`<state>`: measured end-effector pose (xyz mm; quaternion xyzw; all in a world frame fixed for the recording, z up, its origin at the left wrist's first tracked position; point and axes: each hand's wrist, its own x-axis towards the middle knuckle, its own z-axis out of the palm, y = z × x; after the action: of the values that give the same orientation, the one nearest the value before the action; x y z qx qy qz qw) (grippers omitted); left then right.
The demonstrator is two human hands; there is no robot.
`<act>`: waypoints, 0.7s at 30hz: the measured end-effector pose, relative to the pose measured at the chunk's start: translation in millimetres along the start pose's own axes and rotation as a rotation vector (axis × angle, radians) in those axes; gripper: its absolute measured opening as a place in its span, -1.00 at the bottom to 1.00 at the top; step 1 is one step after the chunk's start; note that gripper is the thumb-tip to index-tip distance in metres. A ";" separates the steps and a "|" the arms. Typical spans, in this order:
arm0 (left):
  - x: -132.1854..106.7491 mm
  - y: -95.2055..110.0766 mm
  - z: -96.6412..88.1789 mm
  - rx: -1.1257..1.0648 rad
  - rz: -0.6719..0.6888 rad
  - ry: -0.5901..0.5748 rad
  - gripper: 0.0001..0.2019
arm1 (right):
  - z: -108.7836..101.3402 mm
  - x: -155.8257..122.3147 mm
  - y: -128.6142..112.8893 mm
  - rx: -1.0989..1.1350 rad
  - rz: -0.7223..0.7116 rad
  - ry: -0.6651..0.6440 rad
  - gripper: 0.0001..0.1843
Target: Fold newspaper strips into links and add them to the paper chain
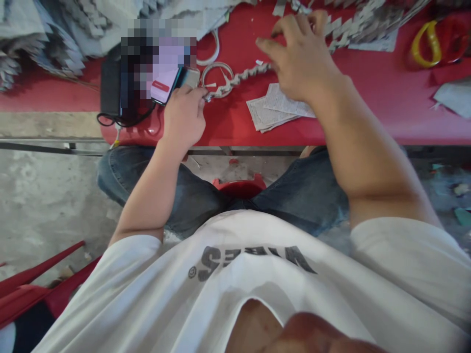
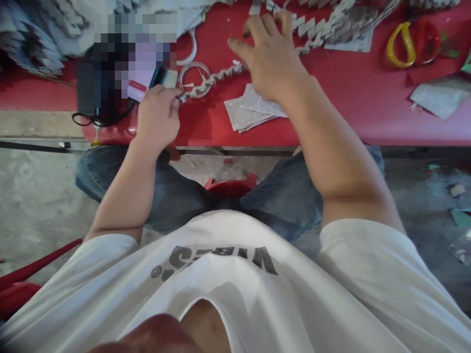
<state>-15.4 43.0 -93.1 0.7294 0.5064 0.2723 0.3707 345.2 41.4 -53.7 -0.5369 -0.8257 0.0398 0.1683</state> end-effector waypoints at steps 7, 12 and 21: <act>-9.1 22.4 4.5 0.154 0.051 -0.081 -0.61 | -55.8 -50.4 -23.7 -0.042 0.105 -0.331 -0.60; -26.0 43.7 6.0 0.212 0.053 -0.045 -0.62 | -48.8 -59.5 -40.2 -0.207 0.186 -0.496 -0.56; -25.1 21.4 27.9 0.141 0.279 0.136 -0.70 | -39.3 -51.5 -15.5 0.006 0.285 -0.288 -0.48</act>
<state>9.2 7.4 -92.3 0.7967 0.4422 0.3334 0.2421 363.2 -16.0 -25.1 -0.6365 -0.7568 0.1421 0.0430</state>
